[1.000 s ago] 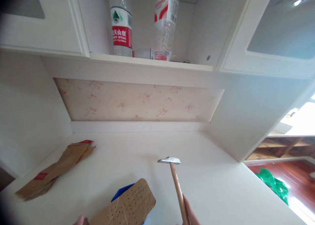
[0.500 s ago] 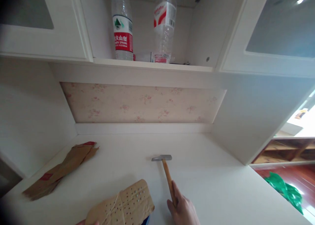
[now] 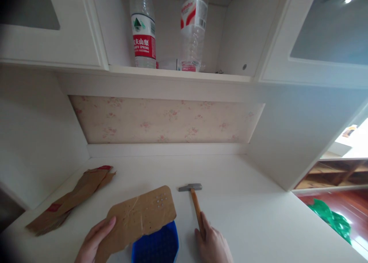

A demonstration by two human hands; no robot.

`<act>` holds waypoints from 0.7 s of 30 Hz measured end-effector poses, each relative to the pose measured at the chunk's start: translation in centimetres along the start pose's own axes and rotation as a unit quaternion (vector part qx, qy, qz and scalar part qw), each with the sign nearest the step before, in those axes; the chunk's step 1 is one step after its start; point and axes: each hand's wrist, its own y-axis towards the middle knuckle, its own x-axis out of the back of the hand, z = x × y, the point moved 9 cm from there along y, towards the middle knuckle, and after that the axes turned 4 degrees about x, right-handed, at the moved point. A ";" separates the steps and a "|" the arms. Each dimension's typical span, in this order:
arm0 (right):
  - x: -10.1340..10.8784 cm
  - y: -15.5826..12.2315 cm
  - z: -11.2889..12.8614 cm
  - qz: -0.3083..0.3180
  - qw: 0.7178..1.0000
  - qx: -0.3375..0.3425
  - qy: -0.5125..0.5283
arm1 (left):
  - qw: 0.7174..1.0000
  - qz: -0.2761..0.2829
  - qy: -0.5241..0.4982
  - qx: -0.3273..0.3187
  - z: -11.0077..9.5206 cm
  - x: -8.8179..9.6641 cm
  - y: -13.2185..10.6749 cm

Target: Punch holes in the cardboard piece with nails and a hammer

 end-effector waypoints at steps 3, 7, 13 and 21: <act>-0.3 -0.3 0.9 0.014 0.999 0.003 -0.030 | 0.999 -0.007 -0.018 -0.035 -0.9 -0.2 0.8; -0.4 -0.9 1.9 0.031 0.997 0.003 -0.074 | 0.998 -0.019 -0.028 -0.045 -1.2 0.3 1.5; -0.1 -1.4 2.9 0.048 0.992 -0.007 -0.119 | 0.998 0.009 -0.060 -0.012 -0.2 0.6 2.2; 1.0 -0.5 3.6 -0.020 0.999 0.022 -0.031 | 0.997 0.058 -0.054 0.003 2.2 0.5 4.0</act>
